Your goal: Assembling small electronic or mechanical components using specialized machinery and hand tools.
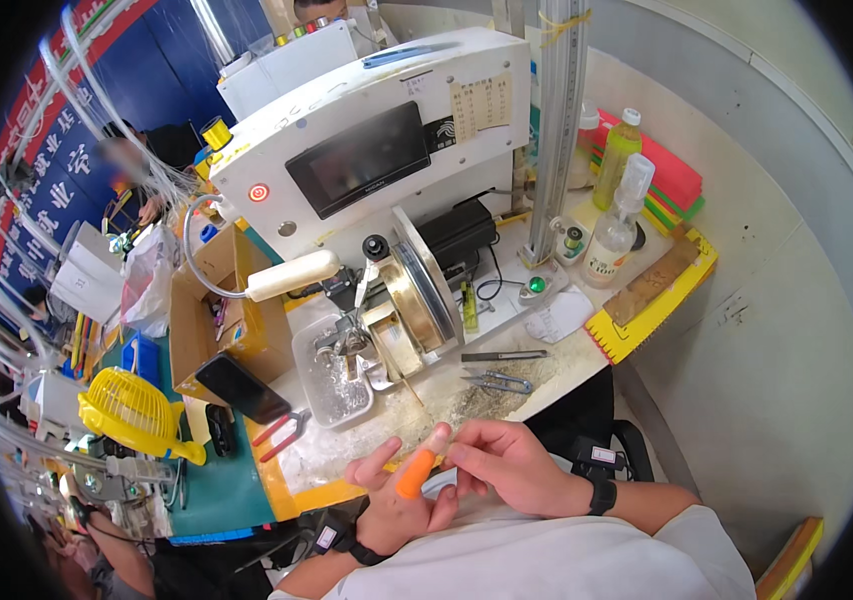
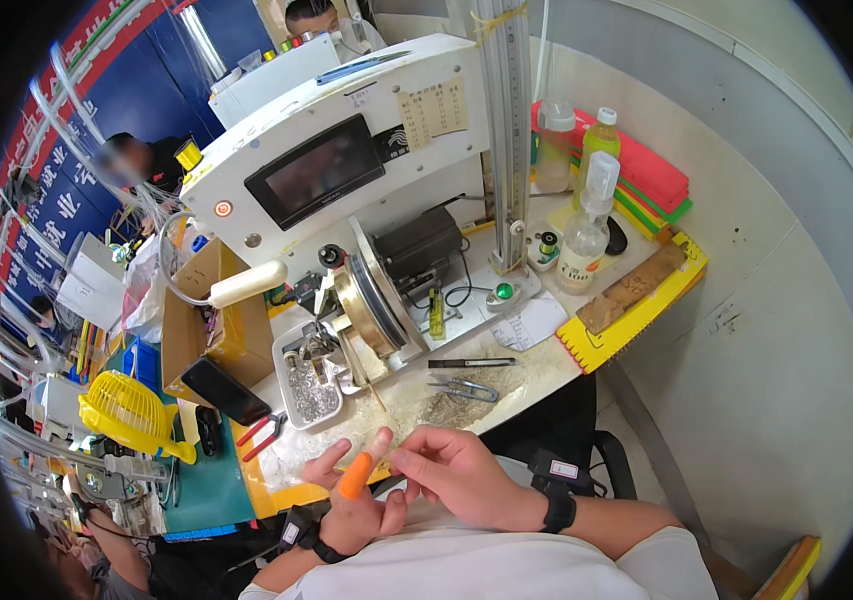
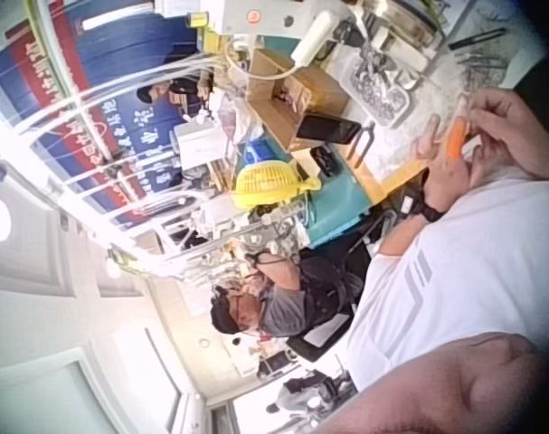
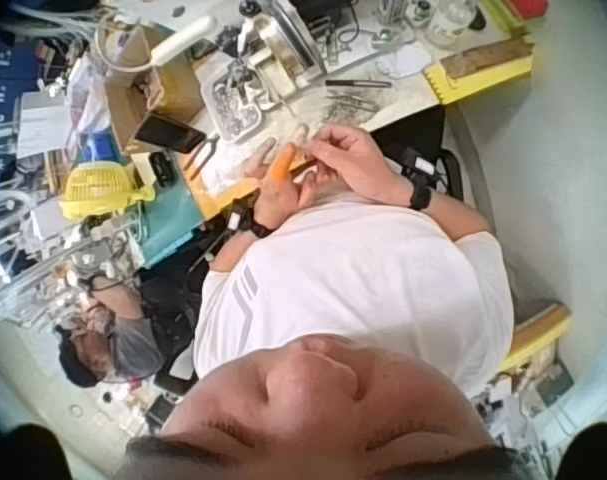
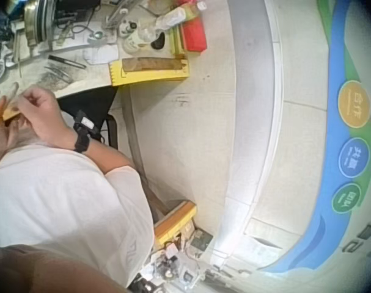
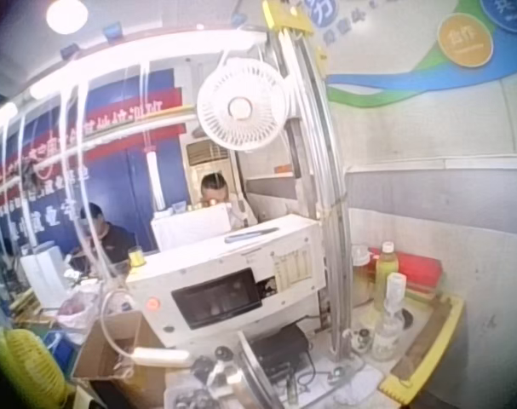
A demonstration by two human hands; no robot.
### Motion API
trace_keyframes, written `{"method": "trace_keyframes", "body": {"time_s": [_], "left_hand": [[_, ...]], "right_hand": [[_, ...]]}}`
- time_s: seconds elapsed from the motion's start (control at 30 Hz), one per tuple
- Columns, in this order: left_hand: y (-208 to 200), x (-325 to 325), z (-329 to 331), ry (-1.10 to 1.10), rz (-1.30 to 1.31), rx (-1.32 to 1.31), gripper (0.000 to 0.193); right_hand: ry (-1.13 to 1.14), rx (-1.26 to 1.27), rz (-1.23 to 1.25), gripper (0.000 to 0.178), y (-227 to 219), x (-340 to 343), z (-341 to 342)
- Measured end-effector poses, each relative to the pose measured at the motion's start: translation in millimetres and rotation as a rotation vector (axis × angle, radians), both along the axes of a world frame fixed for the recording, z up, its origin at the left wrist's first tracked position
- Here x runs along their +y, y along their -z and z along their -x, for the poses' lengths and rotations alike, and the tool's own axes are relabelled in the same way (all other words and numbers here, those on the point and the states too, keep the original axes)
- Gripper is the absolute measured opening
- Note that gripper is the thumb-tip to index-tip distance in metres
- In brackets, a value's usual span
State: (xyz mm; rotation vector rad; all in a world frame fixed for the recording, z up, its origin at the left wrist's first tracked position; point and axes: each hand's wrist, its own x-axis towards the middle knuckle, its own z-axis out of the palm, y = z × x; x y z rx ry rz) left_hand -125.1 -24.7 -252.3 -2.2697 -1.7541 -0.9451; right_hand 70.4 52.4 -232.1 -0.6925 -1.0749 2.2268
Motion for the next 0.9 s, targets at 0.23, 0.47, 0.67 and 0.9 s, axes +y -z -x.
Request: {"method": "trace_keyframes", "body": {"time_s": [0.23,0.47,0.67,0.9], "left_hand": [[13.9,-2.2,6.3,0.130,0.149,-0.201,0.075],[16.3,-0.2,5.4,0.260,0.150,-0.346,0.075],[40.5,-1.9,-4.7,0.359,0.067,-0.895,0.053],[18.9,-12.5,-13.7,0.275,0.344,-1.093,0.025]], "right_hand": [[-0.016,0.013,-0.024,0.019,5.0,3.0,4.3],[-0.006,0.042,-0.059,0.019,10.4,1.1,3.7],[-0.096,0.076,0.030,0.017,12.9,3.7,6.7],[-0.126,0.084,0.168,0.013,20.7,-2.8,13.4]]}}
